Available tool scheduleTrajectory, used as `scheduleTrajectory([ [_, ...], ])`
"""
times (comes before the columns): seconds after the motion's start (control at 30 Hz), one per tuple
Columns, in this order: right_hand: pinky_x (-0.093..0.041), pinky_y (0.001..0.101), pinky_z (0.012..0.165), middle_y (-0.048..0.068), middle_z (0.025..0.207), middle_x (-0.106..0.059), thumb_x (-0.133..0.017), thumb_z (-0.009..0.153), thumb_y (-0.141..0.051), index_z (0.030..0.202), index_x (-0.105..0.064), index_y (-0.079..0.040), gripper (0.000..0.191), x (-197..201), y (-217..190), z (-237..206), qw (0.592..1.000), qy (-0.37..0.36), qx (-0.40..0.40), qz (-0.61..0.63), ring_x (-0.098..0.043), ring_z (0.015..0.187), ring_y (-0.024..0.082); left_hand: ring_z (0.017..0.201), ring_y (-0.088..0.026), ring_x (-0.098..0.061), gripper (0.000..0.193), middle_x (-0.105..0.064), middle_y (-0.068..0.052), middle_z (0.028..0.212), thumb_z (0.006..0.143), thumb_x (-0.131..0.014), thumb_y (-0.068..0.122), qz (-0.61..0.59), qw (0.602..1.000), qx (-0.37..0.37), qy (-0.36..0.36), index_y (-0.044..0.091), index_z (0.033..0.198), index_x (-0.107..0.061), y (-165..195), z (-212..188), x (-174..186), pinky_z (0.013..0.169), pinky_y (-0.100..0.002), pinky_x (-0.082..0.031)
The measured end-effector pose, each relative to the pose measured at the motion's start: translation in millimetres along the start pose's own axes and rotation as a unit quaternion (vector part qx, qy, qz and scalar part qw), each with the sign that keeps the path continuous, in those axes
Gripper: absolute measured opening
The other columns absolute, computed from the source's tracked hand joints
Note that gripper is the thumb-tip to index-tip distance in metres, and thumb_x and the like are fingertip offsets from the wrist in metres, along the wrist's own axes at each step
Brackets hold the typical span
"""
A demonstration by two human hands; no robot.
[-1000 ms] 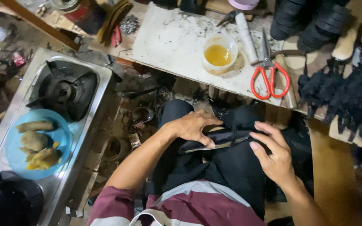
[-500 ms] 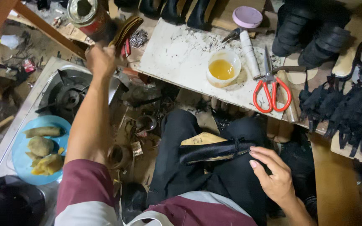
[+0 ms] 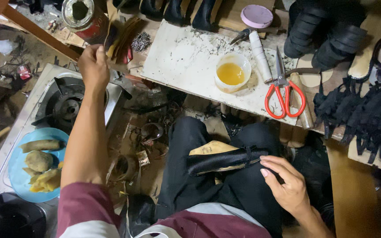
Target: The person repeatedly assembles black slip-on shoes on wooden lasts by hand. They wrap a black strap around the vamp, press the upper onto the last, and place each completed shoe on a nearby shelf. The cycle repeats for multiple shoes.
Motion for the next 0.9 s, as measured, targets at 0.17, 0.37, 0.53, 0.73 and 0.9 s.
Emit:
scheduleTrajectory([
  [0.17,-0.057,0.0319,0.092,0.014,0.114,-0.074,-0.072,0.087,-0.001,0.112,-0.069,-0.001,0.026,-3.3,-10.6,13.3,1.000,0.008,0.000,0.006,-0.074,0.104,0.024,0.083,-0.009,-0.060,0.024,-0.069,-0.001,0.093,0.108,-0.063,0.024,-0.188,0.953,0.130,-0.196,0.002,0.114,-0.070,15.6,-54.0,-19.5,0.077,-0.026,-0.049],
  [0.37,-0.059,0.0295,0.092,0.013,0.145,-0.047,-0.077,0.081,-0.004,0.146,-0.039,-0.001,0.076,-17.5,-17.9,34.8,0.975,0.037,0.000,0.220,-0.063,0.121,0.023,0.083,-0.009,-0.066,0.029,-0.073,-0.001,0.090,0.097,-0.067,0.030,-0.223,0.811,0.222,-0.493,0.004,0.106,-0.076,75.4,-218.9,-54.0,0.075,-0.028,-0.055],
  [0.53,-0.062,0.0300,0.082,0.010,0.105,-0.076,-0.076,0.088,0.002,0.141,-0.052,-0.001,0.058,-27.9,-4.2,19.5,0.992,-0.006,-0.001,0.124,-0.076,0.091,0.018,0.098,-0.017,-0.068,0.036,-0.074,-0.010,0.107,0.098,-0.069,0.031,-0.274,0.759,0.184,-0.561,0.001,0.118,-0.073,103.4,-302.3,-72.6,0.089,-0.034,-0.055],
  [0.73,-0.058,0.0273,0.075,0.017,0.102,-0.072,-0.070,0.093,0.006,0.144,-0.053,0.004,0.054,-9.1,66.3,-6.9,0.951,0.081,-0.182,0.236,-0.070,0.084,0.016,0.132,-0.036,-0.050,0.065,-0.058,-0.023,0.142,0.084,-0.075,0.033,-0.061,0.890,-0.116,-0.437,-0.001,0.137,-0.058,122.0,-329.6,-64.2,0.110,-0.043,-0.039],
  [0.9,-0.059,0.0275,0.070,0.017,0.101,-0.071,-0.069,0.092,0.006,0.143,-0.052,0.005,0.053,-23.6,94.9,-22.0,0.927,0.084,-0.242,0.274,-0.069,0.080,0.016,0.139,-0.026,-0.053,0.047,-0.058,-0.016,0.147,0.102,-0.055,0.024,-0.184,0.891,0.147,-0.389,0.002,0.144,-0.053,85.1,-340.2,-92.1,0.117,-0.037,-0.038],
])
Point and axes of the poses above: each hand's wrist, its own z-axis towards the middle knuckle, its own x-axis out of the back of the hand, y = z × x, the point moved 7 cm from there along z, towards the middle knuckle
